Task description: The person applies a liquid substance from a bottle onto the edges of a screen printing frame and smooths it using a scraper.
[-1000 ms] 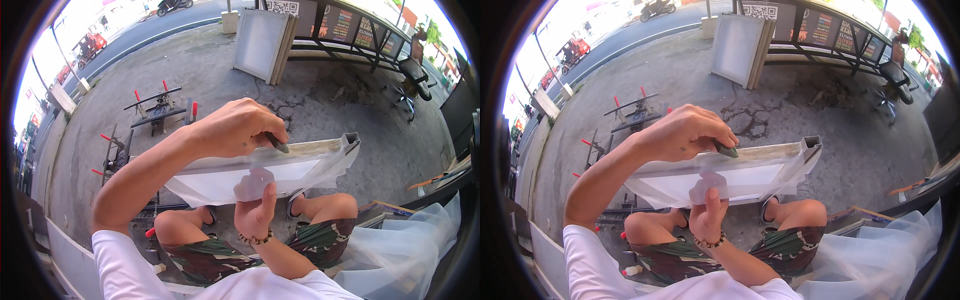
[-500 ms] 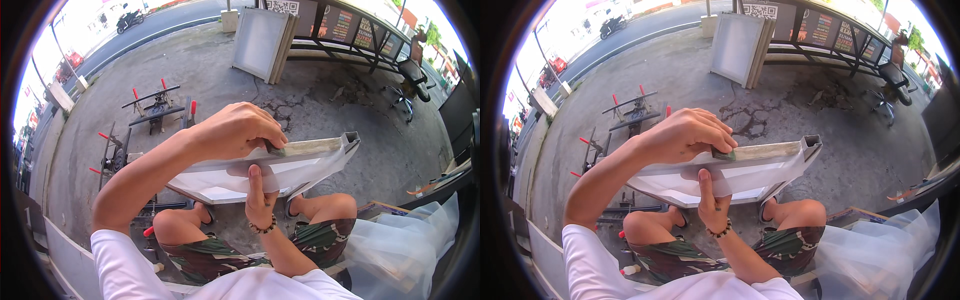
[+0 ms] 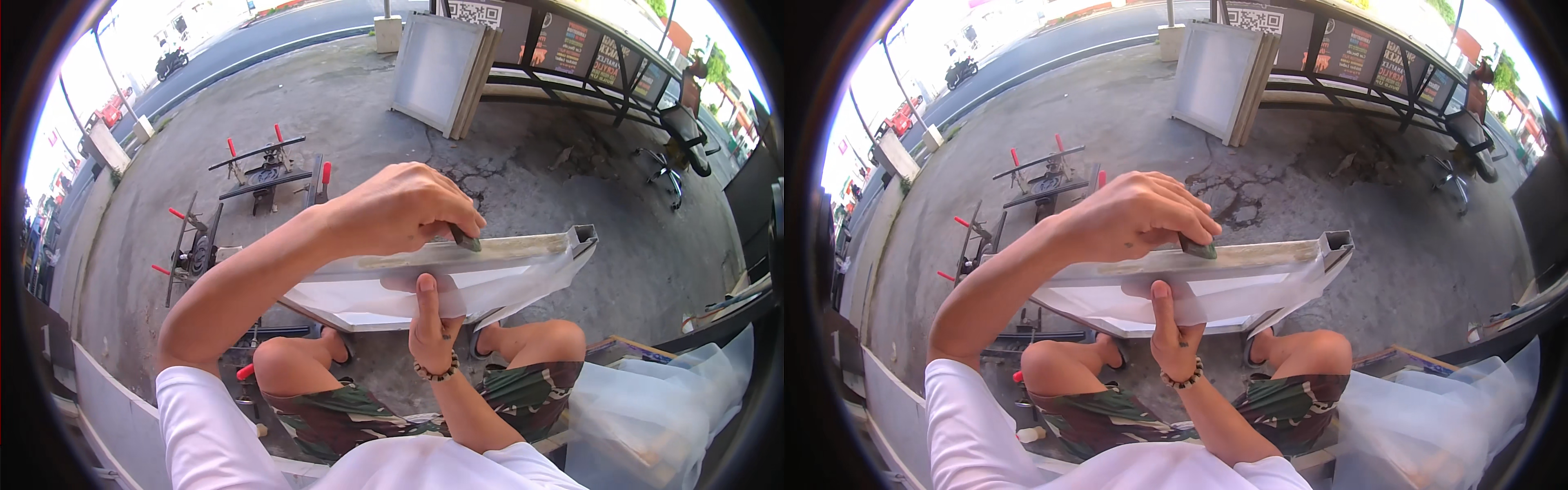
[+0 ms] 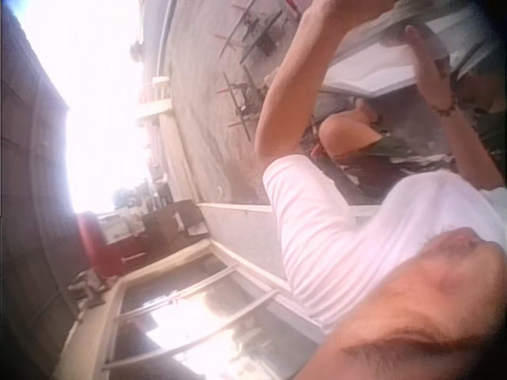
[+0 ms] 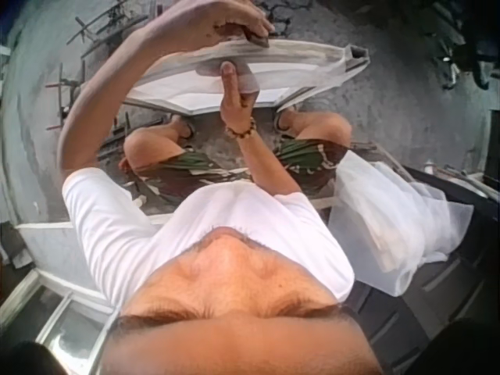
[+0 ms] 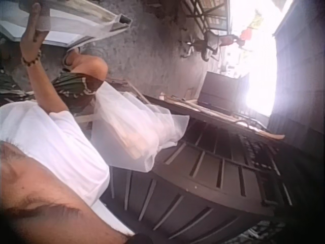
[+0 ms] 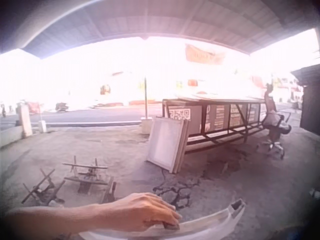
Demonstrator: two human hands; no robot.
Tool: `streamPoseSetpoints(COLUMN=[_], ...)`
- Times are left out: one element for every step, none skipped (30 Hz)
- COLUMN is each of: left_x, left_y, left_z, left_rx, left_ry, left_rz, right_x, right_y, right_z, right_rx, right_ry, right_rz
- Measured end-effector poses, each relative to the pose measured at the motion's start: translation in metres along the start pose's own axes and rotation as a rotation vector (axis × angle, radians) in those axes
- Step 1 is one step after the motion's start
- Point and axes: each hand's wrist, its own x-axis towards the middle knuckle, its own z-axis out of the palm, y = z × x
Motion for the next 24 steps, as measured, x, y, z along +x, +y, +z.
streamPoseSetpoints(left_x=[-0.004, -0.010, -0.023, -0.041, -0.057, -0.070, -0.079, -0.087, -0.093, -0.094, -0.095, -0.095, -0.093, -0.090, -0.088, -0.088, -0.087, -0.086, -0.085, -0.084, -0.085, -0.086, -0.087, -0.084], left_y=[0.000, 0.001, 0.001, 0.004, 0.011, 0.017, 0.018, 0.019, 0.022, 0.021, 0.019, 0.016, 0.015, 0.016, 0.015, 0.012, 0.010, 0.010, 0.010, 0.010, 0.009, 0.006, 0.004, 0.003], left_z=[0.001, 0.000, -0.008, -0.024, -0.041, -0.055, -0.063, -0.070, -0.075, -0.075, -0.073, -0.069, -0.066, -0.065, -0.064, -0.062, -0.061, -0.059, -0.056, -0.054, -0.052, -0.048, -0.046, -0.045], left_rx=[0.022, 0.047, 0.065, 0.089, 0.101, 0.117, 0.100, 0.082, 0.068, 0.042, -0.025, -0.097, -0.169, -0.181, -0.168, -0.155, -0.142, -0.136, -0.129, -0.123, -0.123, -0.124, -0.124, -0.128], left_ry=[-0.037, -0.074, -0.100, -0.130, -0.177, -0.220, -0.192, -0.163, -0.130, -0.071, -0.019, 0.037, 0.093, 0.085, 0.076, 0.067, 0.057, 0.046, 0.033, 0.020, 0.030, 0.039, 0.047, 0.036], left_rz=[0.028, 0.051, 0.033, 0.014, -0.048, -0.112, -0.184, -0.254, -0.330, -0.336, -0.373, -0.407, -0.437, -0.452, -0.436, -0.420, -0.403, -0.388, -0.372, -0.356, -0.327, -0.298, -0.269, -0.273], right_x=[-0.001, -0.002, -0.002, -0.001, 0.000, -0.001, -0.004, -0.006, -0.010, -0.016, -0.022, -0.029, -0.036, -0.040, -0.041, -0.042, -0.041, -0.041, -0.041, -0.040, -0.040, -0.041, -0.041, -0.039], right_y=[0.000, 0.000, 0.001, 0.004, 0.006, 0.009, 0.011, 0.012, 0.011, 0.007, 0.005, 0.006, 0.008, 0.009, 0.009, 0.009, 0.009, 0.010, 0.011, 0.012, 0.012, 0.011, 0.012, 0.014], right_z=[-0.001, -0.002, -0.006, -0.009, -0.011, -0.010, -0.005, 0.001, 0.008, 0.017, 0.025, 0.031, 0.037, 0.043, 0.048, 0.052, 0.057, 0.060, 0.064, 0.066, 0.068, 0.069, 0.070, 0.068], right_rx=[-0.046, -0.088, -0.104, -0.112, -0.121, 0.036, 0.201, 0.364, 0.431, 0.496, 0.559, 0.538, 0.515, 0.491, 0.511, 0.529, 0.548, 0.537, 0.525, 0.513, 0.512, 0.510, 0.509, 0.535], right_ry=[-0.004, -0.011, -0.015, -0.018, -0.021, 0.003, 0.018, 0.034, 0.037, 0.041, 0.046, 0.070, 0.095, 0.121, 0.119, 0.118, 0.117, 0.144, 0.172, 0.200, 0.225, 0.251, 0.277, 0.296], right_rz=[-0.019, -0.035, -0.038, -0.042, -0.048, 0.000, 0.052, 0.105, 0.137, 0.168, 0.198, 0.244, 0.288, 0.332, 0.351, 0.370, 0.388, 0.407, 0.425, 0.442, 0.440, 0.438, 0.436, 0.433])
